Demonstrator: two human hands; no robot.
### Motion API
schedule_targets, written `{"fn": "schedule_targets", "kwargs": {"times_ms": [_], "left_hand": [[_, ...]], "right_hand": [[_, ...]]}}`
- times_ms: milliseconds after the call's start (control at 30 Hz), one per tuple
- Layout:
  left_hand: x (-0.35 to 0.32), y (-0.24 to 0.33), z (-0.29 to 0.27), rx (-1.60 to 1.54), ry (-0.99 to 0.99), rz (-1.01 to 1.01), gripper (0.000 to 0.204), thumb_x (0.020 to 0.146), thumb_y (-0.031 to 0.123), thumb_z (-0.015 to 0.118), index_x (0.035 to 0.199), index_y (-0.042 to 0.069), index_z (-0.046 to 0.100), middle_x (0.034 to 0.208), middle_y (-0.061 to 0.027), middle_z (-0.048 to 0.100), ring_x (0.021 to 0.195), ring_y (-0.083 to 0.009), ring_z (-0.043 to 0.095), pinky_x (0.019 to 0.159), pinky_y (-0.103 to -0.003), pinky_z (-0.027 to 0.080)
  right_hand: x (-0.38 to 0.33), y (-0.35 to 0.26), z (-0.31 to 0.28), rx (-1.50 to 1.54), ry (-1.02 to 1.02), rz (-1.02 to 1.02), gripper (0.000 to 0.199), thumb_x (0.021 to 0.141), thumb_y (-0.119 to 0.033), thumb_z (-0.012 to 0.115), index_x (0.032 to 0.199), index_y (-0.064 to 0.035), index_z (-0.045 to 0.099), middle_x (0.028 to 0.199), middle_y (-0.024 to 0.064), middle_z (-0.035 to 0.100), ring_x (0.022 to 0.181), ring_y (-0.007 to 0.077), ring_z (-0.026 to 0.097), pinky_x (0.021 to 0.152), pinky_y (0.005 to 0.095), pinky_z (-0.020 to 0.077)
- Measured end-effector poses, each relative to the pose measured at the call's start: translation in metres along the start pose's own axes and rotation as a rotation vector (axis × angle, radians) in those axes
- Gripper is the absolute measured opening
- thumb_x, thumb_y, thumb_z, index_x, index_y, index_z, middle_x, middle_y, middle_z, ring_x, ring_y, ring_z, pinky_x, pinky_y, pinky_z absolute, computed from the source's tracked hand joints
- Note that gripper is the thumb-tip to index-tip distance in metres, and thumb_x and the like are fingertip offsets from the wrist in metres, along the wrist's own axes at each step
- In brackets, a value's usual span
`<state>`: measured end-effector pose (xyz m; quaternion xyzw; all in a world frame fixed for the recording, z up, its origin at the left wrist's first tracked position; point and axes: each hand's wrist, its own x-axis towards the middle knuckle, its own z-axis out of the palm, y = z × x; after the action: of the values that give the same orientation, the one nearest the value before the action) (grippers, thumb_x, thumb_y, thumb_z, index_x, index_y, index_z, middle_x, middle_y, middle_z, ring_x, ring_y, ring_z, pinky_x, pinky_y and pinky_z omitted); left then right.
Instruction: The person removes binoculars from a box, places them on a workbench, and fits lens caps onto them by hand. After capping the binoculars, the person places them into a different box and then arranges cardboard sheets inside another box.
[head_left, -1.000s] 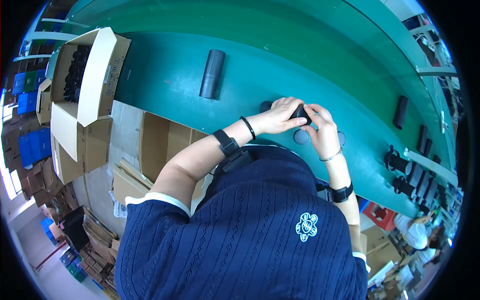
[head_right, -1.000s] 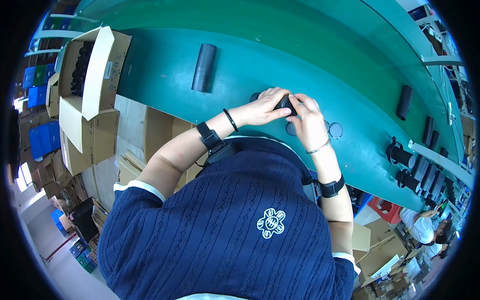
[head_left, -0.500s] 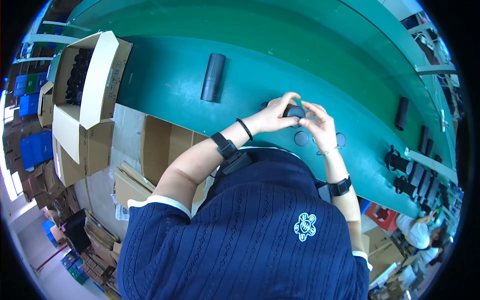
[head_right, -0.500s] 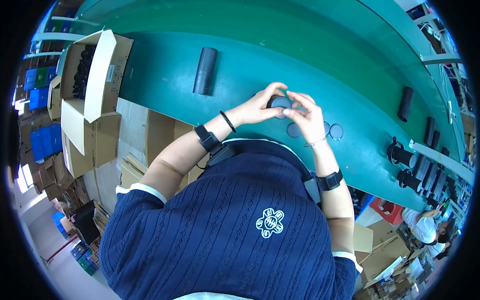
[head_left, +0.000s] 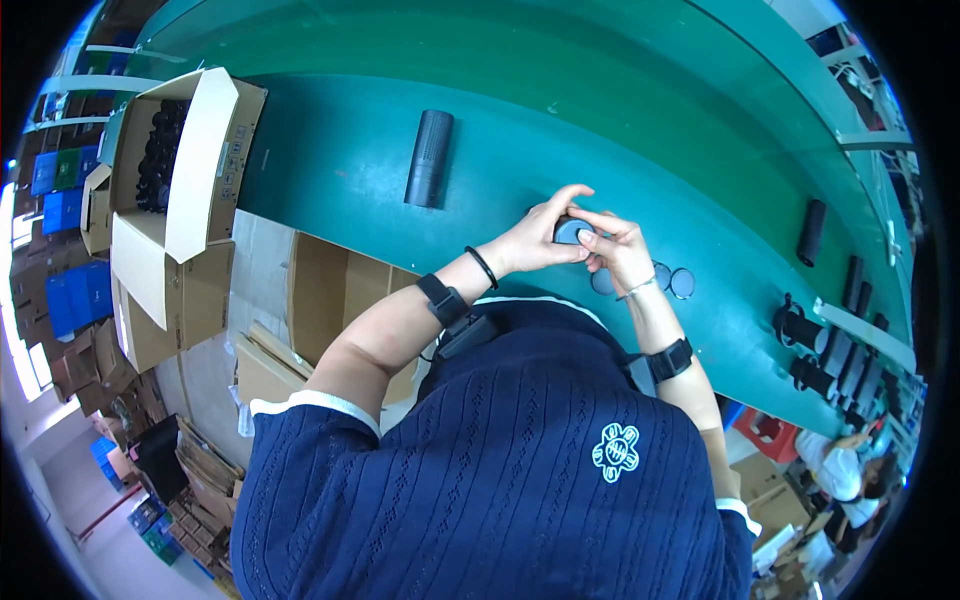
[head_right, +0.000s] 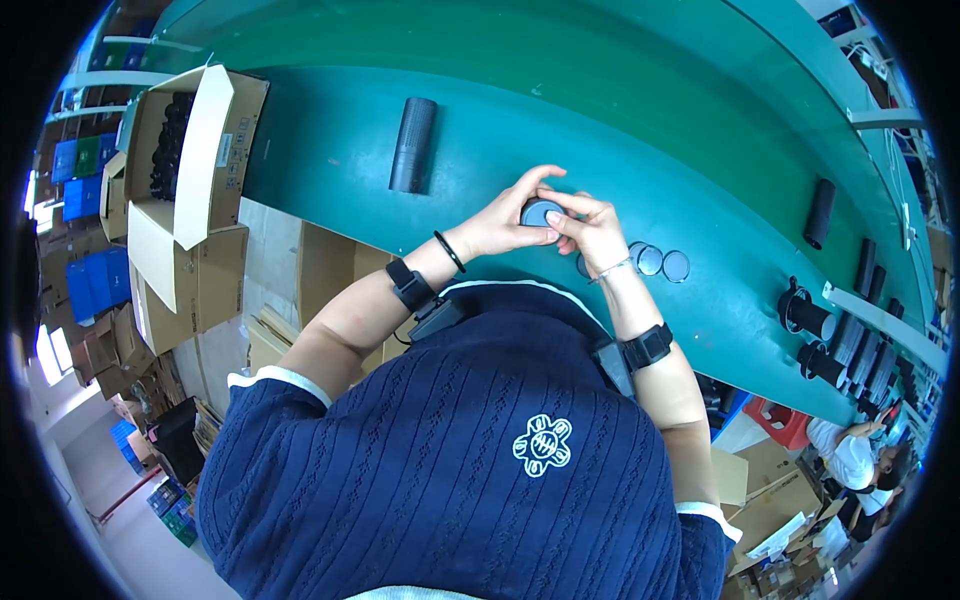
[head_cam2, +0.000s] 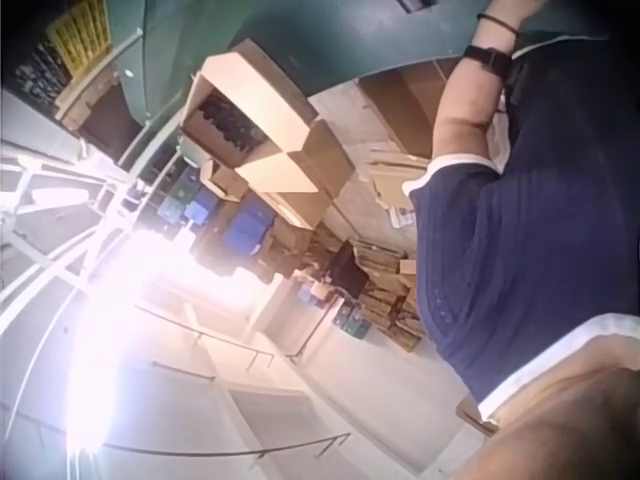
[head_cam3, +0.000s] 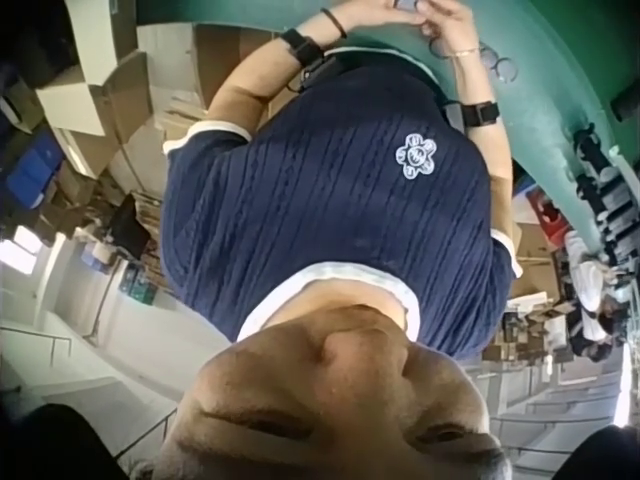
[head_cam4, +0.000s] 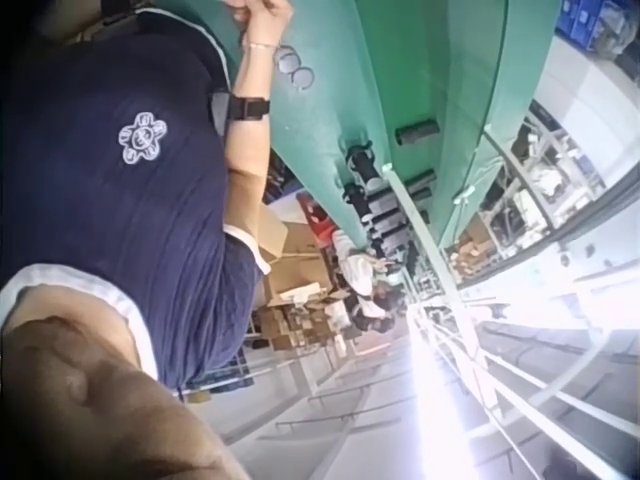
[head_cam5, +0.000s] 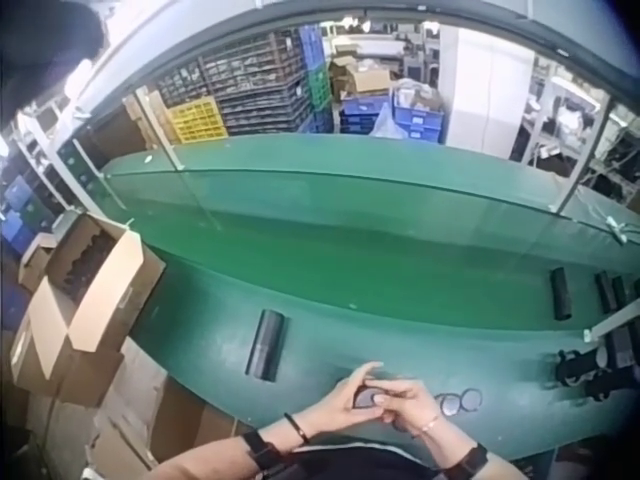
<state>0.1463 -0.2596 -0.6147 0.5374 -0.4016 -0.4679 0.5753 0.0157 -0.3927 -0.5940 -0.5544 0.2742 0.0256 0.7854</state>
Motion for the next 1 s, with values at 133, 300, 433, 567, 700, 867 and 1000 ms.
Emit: {"fn": "schedule_targets", "kwargs": {"times_ms": [133, 300, 433, 567, 700, 867, 1000], "left_hand": [[-0.001, 0.009, -0.004, -0.123, -0.024, -0.142, 0.080, 0.076, 0.012, 0.074, 0.141, 0.009, 0.027, 0.111, -0.0122, 0.055, 0.103, -0.0205, 0.056, 0.086, -0.035, 0.048], [0.001, 0.015, -0.007, 0.100, -0.044, -0.041, 0.090, 0.074, 0.018, 0.078, 0.143, 0.010, 0.022, 0.115, -0.0115, 0.052, 0.111, -0.0210, 0.051, 0.097, -0.035, 0.040], [0.007, 0.019, -0.018, -0.005, -0.022, -0.072, 0.087, 0.072, 0.018, 0.079, 0.140, 0.011, 0.026, 0.114, -0.0122, 0.053, 0.111, -0.0212, 0.052, 0.094, -0.035, 0.043], [0.012, 0.011, -0.033, -0.429, 0.090, -0.208, 0.063, 0.078, 0.017, 0.071, 0.131, 0.012, 0.037, 0.112, -0.0129, 0.055, 0.106, -0.0231, 0.054, 0.090, -0.035, 0.045], [0.014, 0.033, -0.035, -0.950, 0.002, -0.085, 0.044, 0.083, 0.025, 0.063, 0.122, 0.008, 0.048, 0.109, -0.0178, 0.058, 0.110, -0.0299, 0.053, 0.099, -0.042, 0.041], [0.015, 0.042, -0.032, -0.875, 0.059, 0.001, 0.039, 0.084, 0.032, 0.064, 0.107, 0.001, 0.058, 0.113, -0.0187, 0.056, 0.120, -0.0327, 0.046, 0.105, -0.048, 0.035], [0.018, 0.035, -0.028, -1.008, -0.027, 0.008, 0.036, 0.089, 0.032, 0.061, 0.102, 0.000, 0.060, 0.112, -0.0170, 0.056, 0.119, -0.0327, 0.047, 0.106, -0.048, 0.035]], "right_hand": [[0.003, -0.011, -0.001, 0.002, -0.023, 0.100, 0.030, 0.088, -0.015, 0.065, 0.117, -0.0089, 0.066, 0.087, 0.0023, 0.066, 0.058, 0.0078, 0.059, 0.050, 0.0183, 0.0502], [0.007, -0.004, 0.001, 0.082, 0.016, -0.024, 0.027, 0.089, -0.021, 0.066, 0.110, -0.0061, 0.069, 0.076, 0.0030, 0.067, 0.052, 0.0060, 0.058, 0.043, 0.0185, 0.0452], [0.019, -0.012, 0.008, -0.022, 0.071, -0.034, 0.027, 0.089, -0.023, 0.065, 0.109, -0.0047, 0.069, 0.071, 0.0024, 0.064, 0.050, 0.0072, 0.056, 0.043, 0.0193, 0.0449], [0.034, -0.019, 0.001, 0.293, -0.077, 0.100, 0.044, 0.085, -0.030, 0.070, 0.118, -0.0035, 0.062, 0.082, 0.0023, 0.062, 0.073, 0.0101, 0.061, 0.060, 0.0242, 0.0501], [0.007, -0.012, -0.015, -0.457, -0.055, -0.324, 0.074, 0.068, -0.029, 0.081, 0.130, -0.0041, 0.048, 0.109, 0.0097, 0.059, 0.108, 0.0207, 0.055, 0.093, 0.0355, 0.0435], [-0.015, -0.006, -0.008, -0.607, 0.042, -0.405, 0.069, 0.062, -0.018, 0.081, 0.124, -0.0071, 0.051, 0.111, 0.0136, 0.060, 0.105, 0.0295, 0.058, 0.090, 0.0378, 0.0465], [-0.018, -0.017, -0.010, -0.838, 0.244, -0.566, 0.063, 0.059, -0.011, 0.078, 0.117, -0.0083, 0.055, 0.104, 0.0143, 0.060, 0.096, 0.0350, 0.058, 0.083, 0.0412, 0.0487]]}}
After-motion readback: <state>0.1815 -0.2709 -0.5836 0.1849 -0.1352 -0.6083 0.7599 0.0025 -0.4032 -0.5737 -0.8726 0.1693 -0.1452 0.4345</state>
